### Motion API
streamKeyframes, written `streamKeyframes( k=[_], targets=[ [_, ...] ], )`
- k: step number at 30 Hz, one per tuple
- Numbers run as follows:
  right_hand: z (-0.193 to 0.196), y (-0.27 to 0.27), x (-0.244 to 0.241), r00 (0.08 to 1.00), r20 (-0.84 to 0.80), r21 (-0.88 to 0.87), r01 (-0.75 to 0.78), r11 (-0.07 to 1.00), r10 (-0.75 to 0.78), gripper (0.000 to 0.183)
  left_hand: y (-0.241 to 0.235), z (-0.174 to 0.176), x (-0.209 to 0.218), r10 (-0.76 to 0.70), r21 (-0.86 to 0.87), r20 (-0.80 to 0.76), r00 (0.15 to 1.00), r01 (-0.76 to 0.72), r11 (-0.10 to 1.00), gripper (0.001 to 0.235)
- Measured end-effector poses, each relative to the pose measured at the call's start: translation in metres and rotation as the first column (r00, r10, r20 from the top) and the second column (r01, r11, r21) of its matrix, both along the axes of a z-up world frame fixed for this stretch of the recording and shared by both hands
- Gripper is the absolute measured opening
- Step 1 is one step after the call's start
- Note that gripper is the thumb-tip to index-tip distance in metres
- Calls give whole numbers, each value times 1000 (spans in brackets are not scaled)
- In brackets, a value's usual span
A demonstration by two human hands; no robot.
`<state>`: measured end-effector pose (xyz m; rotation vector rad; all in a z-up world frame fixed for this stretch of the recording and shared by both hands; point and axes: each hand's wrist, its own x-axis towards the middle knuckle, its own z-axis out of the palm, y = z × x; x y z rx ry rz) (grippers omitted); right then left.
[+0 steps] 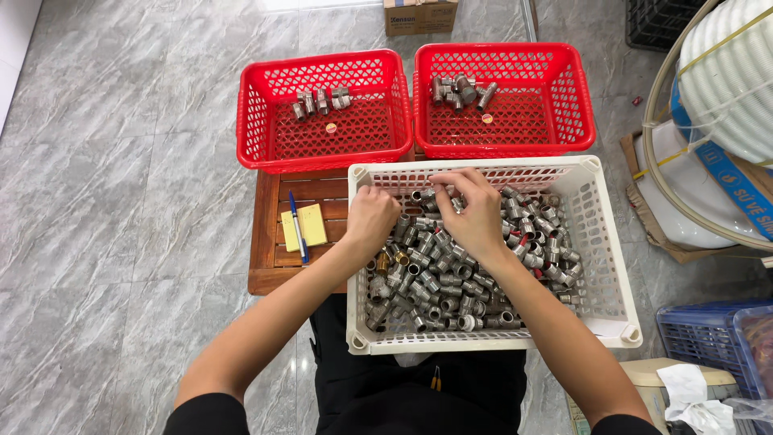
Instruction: The person sorts metal pipe fittings by hand, taking items from a large white crate and placing them into smaller red baskets based on their shape, and occasionally writes notes on a yellow pad with a blue pen.
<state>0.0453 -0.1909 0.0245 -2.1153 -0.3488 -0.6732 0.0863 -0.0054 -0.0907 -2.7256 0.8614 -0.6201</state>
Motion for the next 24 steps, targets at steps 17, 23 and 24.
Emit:
streamKeyframes(
  k=[17, 23, 24],
  targets=[
    [13, 0, -5, 1000, -25, 35, -15, 999, 16, 20, -2, 60, -7, 103, -214, -268, 958, -164, 963, 14],
    [7, -1, -3, 958, -198, 293, -145, 945, 208, 27, 8, 118, -28, -554, -869, -453, 699, -486, 96, 37],
    [5, 0, -3, 926, -243, 395, -177, 902, 288, 30, 8, 125, -34, -635, -818, -393, 665, -568, -89, 42]
  ],
)
